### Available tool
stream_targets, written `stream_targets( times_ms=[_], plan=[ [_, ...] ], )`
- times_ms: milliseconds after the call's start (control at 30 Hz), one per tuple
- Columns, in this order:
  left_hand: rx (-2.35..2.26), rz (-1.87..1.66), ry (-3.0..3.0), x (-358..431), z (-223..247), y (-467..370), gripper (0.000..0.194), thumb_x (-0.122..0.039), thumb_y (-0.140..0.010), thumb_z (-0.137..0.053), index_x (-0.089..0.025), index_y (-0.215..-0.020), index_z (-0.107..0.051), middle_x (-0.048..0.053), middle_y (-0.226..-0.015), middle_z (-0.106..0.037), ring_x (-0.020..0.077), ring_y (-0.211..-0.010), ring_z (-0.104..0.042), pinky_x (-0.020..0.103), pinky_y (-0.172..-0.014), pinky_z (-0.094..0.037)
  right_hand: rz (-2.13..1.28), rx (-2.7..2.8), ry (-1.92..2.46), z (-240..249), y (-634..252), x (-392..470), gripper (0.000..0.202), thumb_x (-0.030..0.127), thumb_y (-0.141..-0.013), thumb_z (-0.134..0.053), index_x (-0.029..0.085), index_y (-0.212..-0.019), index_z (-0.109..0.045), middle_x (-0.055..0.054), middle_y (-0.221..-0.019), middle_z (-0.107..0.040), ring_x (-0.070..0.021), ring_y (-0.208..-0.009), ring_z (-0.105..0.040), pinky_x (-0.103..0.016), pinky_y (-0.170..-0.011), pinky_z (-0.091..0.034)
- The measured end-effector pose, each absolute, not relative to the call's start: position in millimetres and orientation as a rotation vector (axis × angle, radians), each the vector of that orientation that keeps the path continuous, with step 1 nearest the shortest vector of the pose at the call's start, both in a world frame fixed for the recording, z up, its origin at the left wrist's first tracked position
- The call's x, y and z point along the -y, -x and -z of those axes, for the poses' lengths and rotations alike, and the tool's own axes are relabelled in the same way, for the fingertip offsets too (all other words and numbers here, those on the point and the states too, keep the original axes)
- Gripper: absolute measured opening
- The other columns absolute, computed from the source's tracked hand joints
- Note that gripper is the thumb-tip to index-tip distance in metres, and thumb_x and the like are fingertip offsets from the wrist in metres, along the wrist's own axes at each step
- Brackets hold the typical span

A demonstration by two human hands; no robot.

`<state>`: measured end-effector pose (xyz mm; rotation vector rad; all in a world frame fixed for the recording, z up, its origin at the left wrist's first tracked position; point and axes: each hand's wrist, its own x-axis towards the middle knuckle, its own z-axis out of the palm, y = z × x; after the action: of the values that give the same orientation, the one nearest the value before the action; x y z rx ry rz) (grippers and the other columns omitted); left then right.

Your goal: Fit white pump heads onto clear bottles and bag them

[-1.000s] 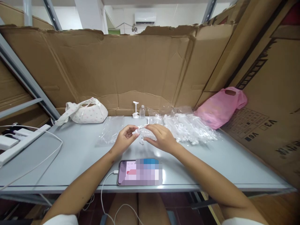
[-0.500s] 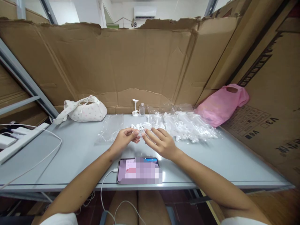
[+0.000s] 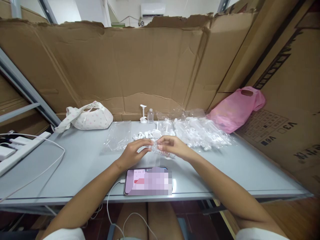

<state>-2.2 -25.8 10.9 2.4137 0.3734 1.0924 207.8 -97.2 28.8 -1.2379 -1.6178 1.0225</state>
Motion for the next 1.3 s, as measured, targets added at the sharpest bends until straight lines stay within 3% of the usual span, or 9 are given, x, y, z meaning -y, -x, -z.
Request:
stream_targets(
  times_ms=[100,167,300,433,567,733,1000,1167,1300],
  plan=[
    [-0.199,-1.105,-2.629,25,-10,4,0.02,-0.017,-0.091,-0.049,-0.019,-0.105,-0.063,0.007,-0.105,-0.069,0.0169,-0.102,-0.063,0.034,-0.091,-0.051,-1.492,1.456,1.136,-32,-213,94,0.037,0.052,-0.073,-0.065,0.017,-0.084,-0.062,-0.002,-0.071,-0.065,-0.0147,-0.057,-0.062,-0.025,-0.048,-0.046],
    [-0.233,-1.072,-2.713,24,-10,5,0.024,-0.02,-0.092,-0.047,-0.02,-0.112,-0.06,0.008,-0.109,-0.068,0.0176,-0.104,-0.062,0.035,-0.092,-0.05,-1.498,1.452,1.141,-33,-214,93,0.036,0.051,-0.073,-0.066,0.017,-0.084,-0.062,-0.001,-0.069,-0.064,-0.0143,-0.057,-0.062,-0.025,-0.048,-0.045],
    [-0.511,-0.842,-2.834,21,-13,5,0.042,-0.032,-0.092,-0.049,-0.022,-0.133,-0.045,0.01,-0.126,-0.059,0.0228,-0.116,-0.055,0.042,-0.097,-0.045,-0.933,1.619,1.34,-31,-210,96,0.031,0.043,-0.072,-0.069,0.019,-0.09,-0.063,-0.004,-0.087,-0.068,-0.0192,-0.079,-0.065,-0.03,-0.064,-0.05],
    [-0.599,-0.717,-2.939,19,-12,3,0.028,-0.031,-0.094,-0.044,-0.019,-0.116,-0.057,0.008,-0.111,-0.067,0.0232,-0.102,-0.06,0.04,-0.089,-0.046,-0.493,1.828,1.488,-30,-203,102,0.032,0.039,-0.072,-0.071,0.022,-0.098,-0.064,-0.006,-0.098,-0.07,-0.0233,-0.09,-0.064,-0.036,-0.076,-0.049],
    [-0.63,-0.769,-3.006,21,-11,2,0.017,-0.023,-0.091,-0.048,-0.016,-0.1,-0.06,0.008,-0.096,-0.068,0.0228,-0.092,-0.061,0.036,-0.082,-0.045,-0.413,1.882,1.532,-28,-197,106,0.032,0.042,-0.076,-0.067,0.021,-0.101,-0.064,-0.007,-0.099,-0.071,-0.0236,-0.088,-0.066,-0.034,-0.071,-0.05],
    [-0.676,-0.739,-3.029,21,-11,2,0.035,-0.031,-0.091,-0.049,-0.018,-0.124,-0.051,0.01,-0.119,-0.061,0.0258,-0.108,-0.055,0.039,-0.088,-0.041,-0.149,1.974,1.548,-21,-193,106,0.036,0.043,-0.08,-0.064,0.02,-0.107,-0.061,-0.009,-0.107,-0.069,-0.0269,-0.096,-0.065,-0.038,-0.079,-0.05],
    [-0.663,-0.968,-3.137,21,-11,2,0.017,-0.022,-0.091,-0.046,-0.016,-0.088,-0.062,0.006,-0.09,-0.069,0.0218,-0.085,-0.06,0.035,-0.078,-0.041,-0.222,1.946,1.534,-22,-189,110,0.036,0.047,-0.082,-0.061,0.02,-0.106,-0.062,-0.006,-0.103,-0.071,-0.0211,-0.086,-0.067,-0.032,-0.074,-0.052],
    [-0.588,-0.768,-3.211,22,-12,-1,0.025,-0.023,-0.09,-0.051,-0.014,-0.113,-0.056,0.008,-0.111,-0.066,0.0231,-0.102,-0.057,0.037,-0.086,-0.042,0.107,2.086,1.532,-14,-185,108,0.036,0.038,-0.083,-0.063,0.016,-0.112,-0.06,-0.011,-0.106,-0.069,-0.0269,-0.094,-0.064,-0.038,-0.077,-0.05],
    [-0.563,-0.759,-3.254,19,-10,0,0.019,-0.026,-0.092,-0.049,-0.015,-0.103,-0.06,0.006,-0.091,-0.07,0.0203,-0.088,-0.061,0.036,-0.082,-0.043,0.096,2.111,1.572,-12,-184,108,0.036,0.037,-0.082,-0.063,0.016,-0.111,-0.061,-0.012,-0.106,-0.069,-0.0283,-0.093,-0.065,-0.039,-0.076,-0.05]
  ],
)
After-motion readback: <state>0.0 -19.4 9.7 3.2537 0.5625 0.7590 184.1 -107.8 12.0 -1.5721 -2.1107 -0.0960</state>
